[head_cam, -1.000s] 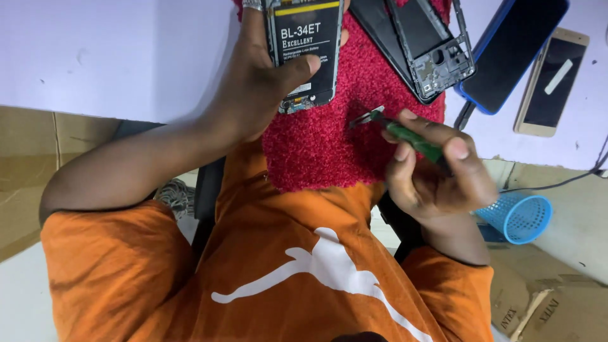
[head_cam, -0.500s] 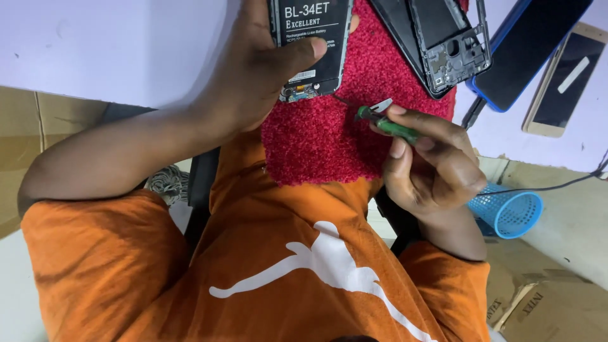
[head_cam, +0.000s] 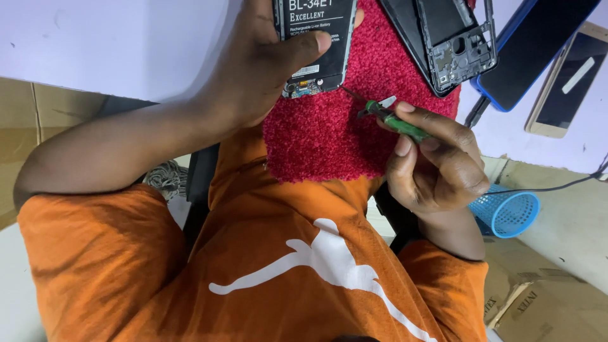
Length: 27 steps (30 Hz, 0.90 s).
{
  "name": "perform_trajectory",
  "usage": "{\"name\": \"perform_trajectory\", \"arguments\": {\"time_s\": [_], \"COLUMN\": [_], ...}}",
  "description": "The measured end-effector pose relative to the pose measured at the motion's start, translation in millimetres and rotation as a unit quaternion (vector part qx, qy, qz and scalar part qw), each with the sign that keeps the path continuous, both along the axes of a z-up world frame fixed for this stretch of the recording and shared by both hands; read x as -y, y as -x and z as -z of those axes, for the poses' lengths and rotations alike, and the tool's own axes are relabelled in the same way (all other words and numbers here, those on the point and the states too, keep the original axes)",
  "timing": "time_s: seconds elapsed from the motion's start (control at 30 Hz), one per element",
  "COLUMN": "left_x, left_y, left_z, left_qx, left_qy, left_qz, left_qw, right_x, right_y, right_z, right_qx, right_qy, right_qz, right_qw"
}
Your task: Disassembling a smartphone by removing the back cover and internal components.
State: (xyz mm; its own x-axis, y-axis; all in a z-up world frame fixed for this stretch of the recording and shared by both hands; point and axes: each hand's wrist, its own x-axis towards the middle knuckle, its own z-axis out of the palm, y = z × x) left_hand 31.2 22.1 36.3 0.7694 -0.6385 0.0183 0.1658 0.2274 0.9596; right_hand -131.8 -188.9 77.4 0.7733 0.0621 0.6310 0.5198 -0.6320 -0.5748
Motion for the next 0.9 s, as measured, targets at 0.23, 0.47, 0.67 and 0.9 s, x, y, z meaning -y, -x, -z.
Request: {"name": "perform_trajectory", "arguments": {"time_s": [0.23,0.47,0.67,0.9], "left_x": [-0.6,0.9,5.0,2.6], "left_y": [0.5,-4.3,-0.2,-0.5], "left_z": [3.7,-10.0,1.5,5.3], "left_qx": [0.020,0.092,-0.024,-0.029], "left_qy": [-0.008,-0.080,0.029,0.037], "left_qz": [-0.002,-0.018,-0.008,-0.009], "left_qw": [1.000,0.992,0.999,0.999], "right_x": [0.0,-1.4,8.8,10.9], "right_y": [-0.1,8.7,24.5,11.2], "right_z": [0.6,-7.5,-4.0,14.8], "right_qx": [0.007,-0.060,-0.115,-0.016], "right_qy": [0.014,0.009,0.118,0.048], "right_qz": [-0.004,0.073,0.152,0.101], "right_qw": [1.000,0.996,0.975,0.994]}}
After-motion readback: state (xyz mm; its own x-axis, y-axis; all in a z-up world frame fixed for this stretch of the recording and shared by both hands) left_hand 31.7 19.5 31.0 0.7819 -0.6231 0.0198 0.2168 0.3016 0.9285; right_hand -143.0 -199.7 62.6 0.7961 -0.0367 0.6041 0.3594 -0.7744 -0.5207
